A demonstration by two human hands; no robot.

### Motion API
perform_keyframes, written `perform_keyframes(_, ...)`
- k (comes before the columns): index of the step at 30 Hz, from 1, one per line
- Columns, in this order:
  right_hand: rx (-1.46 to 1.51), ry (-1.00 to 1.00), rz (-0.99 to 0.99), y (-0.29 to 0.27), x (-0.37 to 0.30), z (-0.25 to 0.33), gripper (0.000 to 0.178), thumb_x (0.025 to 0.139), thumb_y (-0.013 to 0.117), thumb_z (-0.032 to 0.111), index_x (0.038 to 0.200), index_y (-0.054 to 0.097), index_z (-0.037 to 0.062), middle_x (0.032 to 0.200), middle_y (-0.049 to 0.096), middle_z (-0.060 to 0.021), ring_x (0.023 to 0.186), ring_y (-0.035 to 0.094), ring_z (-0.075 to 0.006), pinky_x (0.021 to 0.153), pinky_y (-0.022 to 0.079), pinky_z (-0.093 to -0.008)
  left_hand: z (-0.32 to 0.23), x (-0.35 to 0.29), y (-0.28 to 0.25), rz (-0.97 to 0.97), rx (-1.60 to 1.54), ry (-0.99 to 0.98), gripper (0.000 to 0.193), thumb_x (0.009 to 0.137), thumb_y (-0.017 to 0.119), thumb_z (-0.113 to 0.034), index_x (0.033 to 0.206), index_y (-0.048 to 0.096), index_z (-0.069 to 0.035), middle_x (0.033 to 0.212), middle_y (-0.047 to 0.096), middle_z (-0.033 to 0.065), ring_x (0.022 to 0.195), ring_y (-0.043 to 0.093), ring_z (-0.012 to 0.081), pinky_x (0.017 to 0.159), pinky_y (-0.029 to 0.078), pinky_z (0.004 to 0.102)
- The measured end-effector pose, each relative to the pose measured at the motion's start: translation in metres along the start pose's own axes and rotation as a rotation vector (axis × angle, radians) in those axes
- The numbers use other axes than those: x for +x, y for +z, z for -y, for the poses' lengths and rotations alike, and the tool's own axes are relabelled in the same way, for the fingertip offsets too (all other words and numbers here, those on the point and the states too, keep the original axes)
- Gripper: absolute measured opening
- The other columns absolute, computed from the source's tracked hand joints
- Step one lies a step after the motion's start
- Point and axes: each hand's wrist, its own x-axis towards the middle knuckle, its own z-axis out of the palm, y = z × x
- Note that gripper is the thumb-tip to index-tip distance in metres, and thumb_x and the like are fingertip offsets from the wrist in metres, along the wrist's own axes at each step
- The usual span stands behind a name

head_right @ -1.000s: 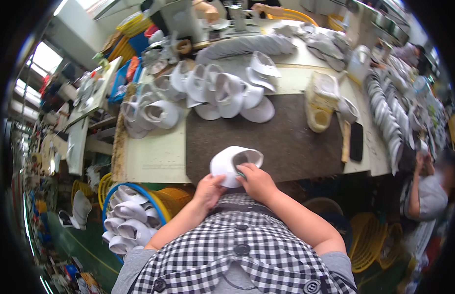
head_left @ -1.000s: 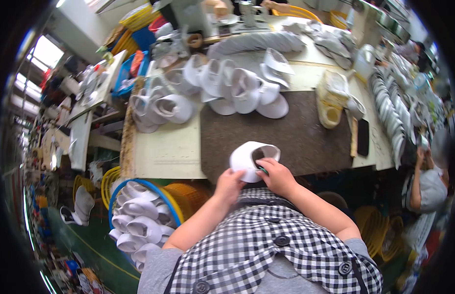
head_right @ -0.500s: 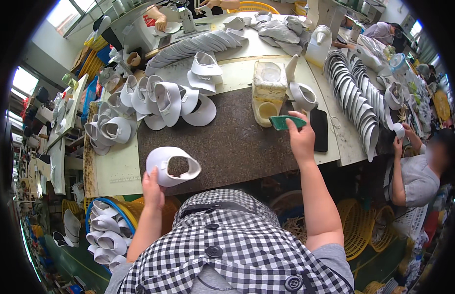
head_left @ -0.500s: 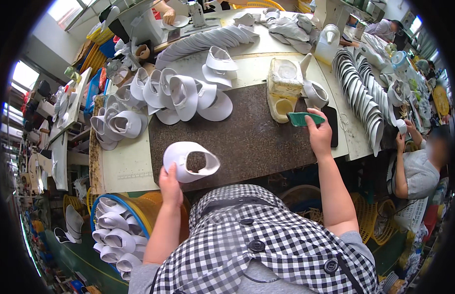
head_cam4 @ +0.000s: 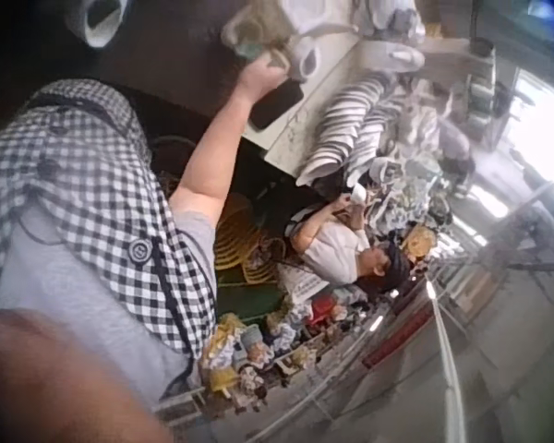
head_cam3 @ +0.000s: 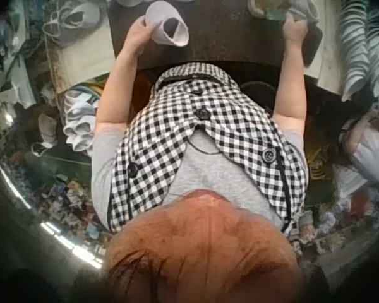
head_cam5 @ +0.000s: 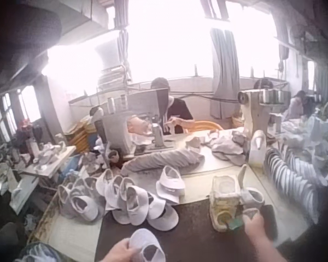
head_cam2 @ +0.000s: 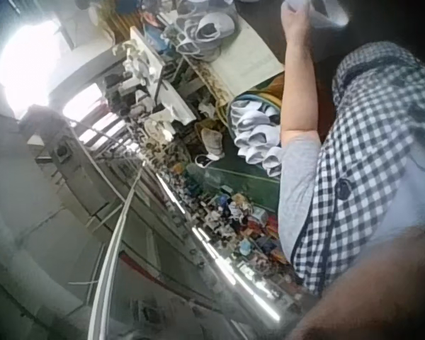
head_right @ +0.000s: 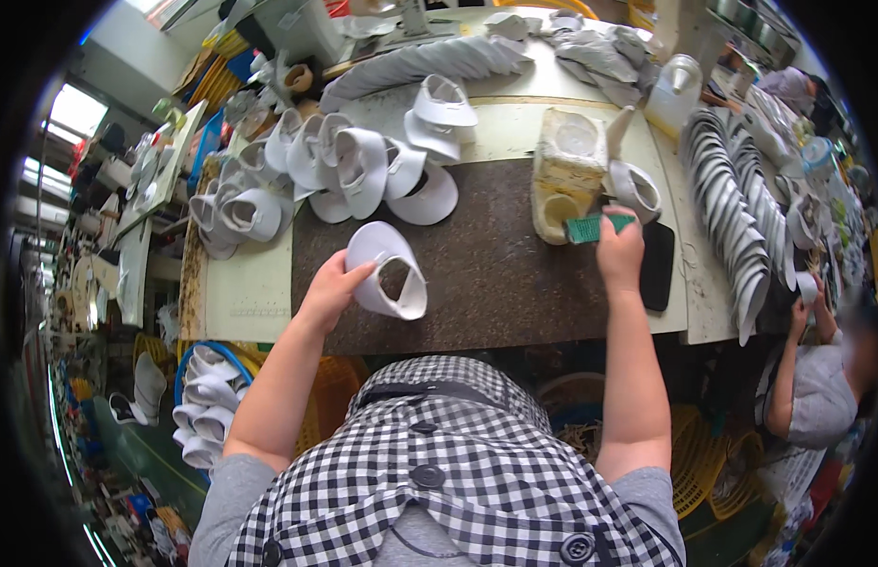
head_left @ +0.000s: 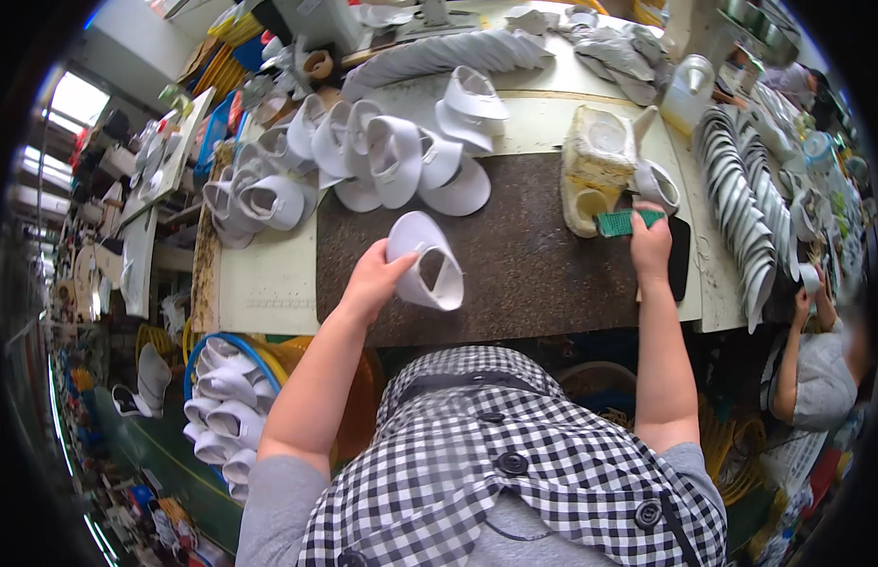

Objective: The person applies adhesive to shoe upper parts using a brush.

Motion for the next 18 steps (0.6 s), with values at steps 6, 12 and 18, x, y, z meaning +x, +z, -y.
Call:
perform_keyframes(6, 0.555, 0.243, 0.344, 0.044, -0.078, 0.055, 0.019, 0.094, 0.059, 0.009, 0.111, 0.057, 0.004, 0.096, 0.06, -0.006, 0.081, 0.063, -0.0149, 0.067, 0.059, -0.0298, -0.005, 0.027, 0.009, 0.124, -0.146, -0.073, 0.035, 0.091, 0.059, -0.011, 0.122, 0.053, 0.003, 0.102, 0.067, 0.0104, 0.089, 0.066, 0.0166, 0.078, 0.053, 0.033)
perform_keyframes(12, 0.321, -0.195, 0.371, 0.098, -0.142, 0.089, 0.018, 0.094, 0.059, 0.007, 0.111, 0.058, 0.0033, 0.1, 0.063, -0.0095, 0.089, 0.063, -0.0166, 0.075, 0.053, -0.0302, -0.019, 0.061, 0.05, 0.129, 0.378, 0.16, 0.028, 0.088, 0.064, -0.014, 0.111, 0.064, 0.001, 0.094, 0.07, 0.0116, 0.081, 0.067, 0.0189, 0.075, 0.052, 0.0328)
perform_keyframes(18, 0.244, -0.338, 0.299, 0.126, -0.145, 0.087, 0.022, 0.09, 0.061, 0.003, 0.111, 0.058, 0.0047, 0.101, 0.063, -0.0163, 0.091, 0.064, -0.0319, 0.079, 0.051, -0.0346, -0.005, 0.088, 0.05, 0.105, 0.435, 0.232, 0.028, 0.088, 0.064, -0.015, 0.111, 0.064, 0.001, 0.092, 0.071, 0.0127, 0.081, 0.067, 0.0185, 0.074, 0.052, 0.0336)
